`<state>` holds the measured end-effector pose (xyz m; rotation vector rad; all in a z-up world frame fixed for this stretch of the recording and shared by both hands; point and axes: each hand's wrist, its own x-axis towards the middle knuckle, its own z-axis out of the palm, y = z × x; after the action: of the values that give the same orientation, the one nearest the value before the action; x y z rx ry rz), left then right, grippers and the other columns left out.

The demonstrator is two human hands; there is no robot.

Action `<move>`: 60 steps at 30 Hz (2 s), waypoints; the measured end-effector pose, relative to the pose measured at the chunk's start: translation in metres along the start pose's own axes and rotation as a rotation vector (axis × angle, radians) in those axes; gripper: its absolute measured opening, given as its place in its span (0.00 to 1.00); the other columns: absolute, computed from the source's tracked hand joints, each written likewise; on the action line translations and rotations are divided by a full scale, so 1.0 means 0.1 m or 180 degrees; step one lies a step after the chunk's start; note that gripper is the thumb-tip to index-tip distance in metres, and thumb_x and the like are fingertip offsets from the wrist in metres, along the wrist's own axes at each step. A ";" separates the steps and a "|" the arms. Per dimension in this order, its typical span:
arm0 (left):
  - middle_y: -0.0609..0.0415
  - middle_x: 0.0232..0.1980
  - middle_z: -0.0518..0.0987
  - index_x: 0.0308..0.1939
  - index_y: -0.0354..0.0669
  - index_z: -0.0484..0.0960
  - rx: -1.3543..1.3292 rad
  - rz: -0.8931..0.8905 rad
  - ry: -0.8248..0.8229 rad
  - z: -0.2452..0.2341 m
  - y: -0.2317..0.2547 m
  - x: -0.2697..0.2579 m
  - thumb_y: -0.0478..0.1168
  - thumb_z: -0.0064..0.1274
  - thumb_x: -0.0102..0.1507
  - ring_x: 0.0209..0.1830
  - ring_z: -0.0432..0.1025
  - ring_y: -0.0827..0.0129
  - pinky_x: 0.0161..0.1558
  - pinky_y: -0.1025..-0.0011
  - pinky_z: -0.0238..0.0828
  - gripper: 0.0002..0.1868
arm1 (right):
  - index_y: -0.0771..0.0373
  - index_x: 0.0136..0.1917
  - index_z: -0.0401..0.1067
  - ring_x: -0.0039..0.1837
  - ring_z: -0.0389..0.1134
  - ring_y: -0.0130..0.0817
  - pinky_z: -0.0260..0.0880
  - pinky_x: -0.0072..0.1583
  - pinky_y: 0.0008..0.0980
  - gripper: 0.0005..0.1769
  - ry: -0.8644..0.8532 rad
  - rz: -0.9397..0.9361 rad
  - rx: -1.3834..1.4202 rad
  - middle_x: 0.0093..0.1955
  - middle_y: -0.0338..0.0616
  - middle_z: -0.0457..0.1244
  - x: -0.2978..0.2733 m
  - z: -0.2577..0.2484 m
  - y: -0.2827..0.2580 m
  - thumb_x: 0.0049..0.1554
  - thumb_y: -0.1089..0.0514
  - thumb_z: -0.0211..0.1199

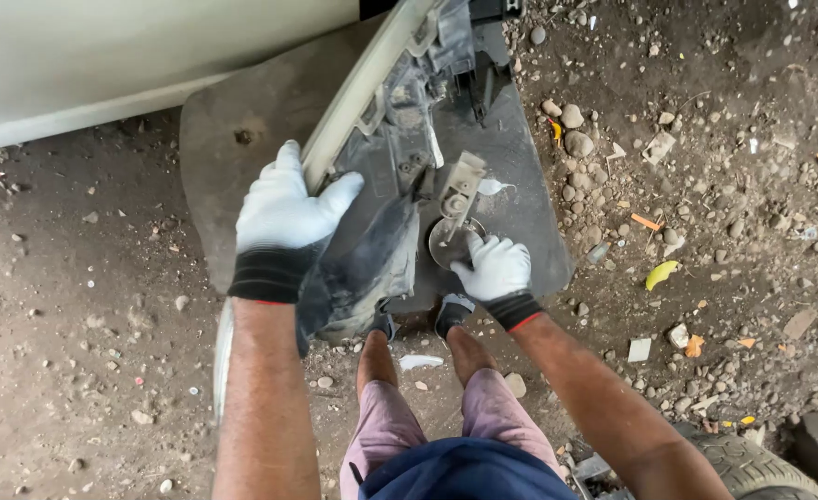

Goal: The person applies a white substance from a small container onto a damaged car bumper using a small tool. They repeatedly dip the tool into the container and spread the substance over the broken plastic and metal areas of the bumper.

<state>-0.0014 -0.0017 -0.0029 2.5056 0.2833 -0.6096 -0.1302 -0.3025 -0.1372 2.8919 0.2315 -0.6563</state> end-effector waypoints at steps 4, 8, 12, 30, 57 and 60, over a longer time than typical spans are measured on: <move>0.33 0.65 0.73 0.73 0.33 0.62 -0.0095 -0.0014 0.0076 -0.01 0.02 -0.03 0.72 0.56 0.54 0.63 0.71 0.43 0.61 0.55 0.67 0.57 | 0.62 0.57 0.71 0.49 0.69 0.49 0.66 0.46 0.56 0.36 -0.0636 0.0102 -0.0188 0.46 0.50 0.66 0.18 -0.14 -0.13 0.54 0.28 0.61; 0.32 0.64 0.74 0.72 0.31 0.64 -0.0038 0.0124 0.0149 0.05 -0.06 0.04 0.74 0.57 0.54 0.61 0.71 0.42 0.61 0.55 0.68 0.58 | 0.63 0.54 0.71 0.47 0.69 0.48 0.65 0.47 0.56 0.35 -0.0205 -0.0068 -0.0608 0.44 0.48 0.66 0.24 0.18 -0.14 0.52 0.29 0.63; 0.31 0.59 0.76 0.69 0.30 0.67 -0.0028 0.0223 0.0162 0.05 -0.11 0.14 0.75 0.56 0.54 0.58 0.72 0.41 0.58 0.55 0.69 0.57 | 0.60 0.53 0.70 0.46 0.69 0.48 0.66 0.47 0.55 0.32 -0.0052 0.0095 -0.0332 0.44 0.48 0.66 0.29 0.27 -0.12 0.49 0.33 0.66; 0.31 0.54 0.79 0.61 0.31 0.73 -0.0251 0.0198 -0.0037 -0.21 -0.07 0.16 0.72 0.56 0.56 0.56 0.74 0.42 0.57 0.55 0.69 0.48 | 0.59 0.46 0.74 0.42 0.71 0.50 0.69 0.44 0.53 0.25 0.0214 -0.0011 0.0088 0.41 0.51 0.69 0.30 -0.10 -0.17 0.53 0.35 0.64; 0.41 0.72 0.70 0.73 0.52 0.73 0.0914 0.0244 0.1763 0.46 0.62 -0.29 0.54 0.51 0.64 0.69 0.64 0.43 0.70 0.36 0.48 0.34 | 0.64 0.51 0.73 0.46 0.67 0.20 0.71 0.51 0.24 0.09 -0.0176 0.0094 0.5025 0.45 0.34 0.68 0.93 -0.14 1.45 0.58 0.62 0.69; 0.36 0.75 0.66 0.74 0.45 0.69 0.0498 0.0227 0.1351 0.30 0.67 -0.35 0.67 0.51 0.62 0.73 0.58 0.38 0.71 0.35 0.45 0.44 | 0.62 0.54 0.77 0.44 0.65 0.19 0.67 0.48 0.23 0.13 -0.0618 -0.0037 0.3917 0.43 0.33 0.67 0.82 -1.13 1.62 0.55 0.61 0.69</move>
<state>-0.0220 -0.0764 0.0213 2.7679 0.3080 -0.0662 0.0202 -0.4292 -0.0522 3.8678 -0.3135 -1.4808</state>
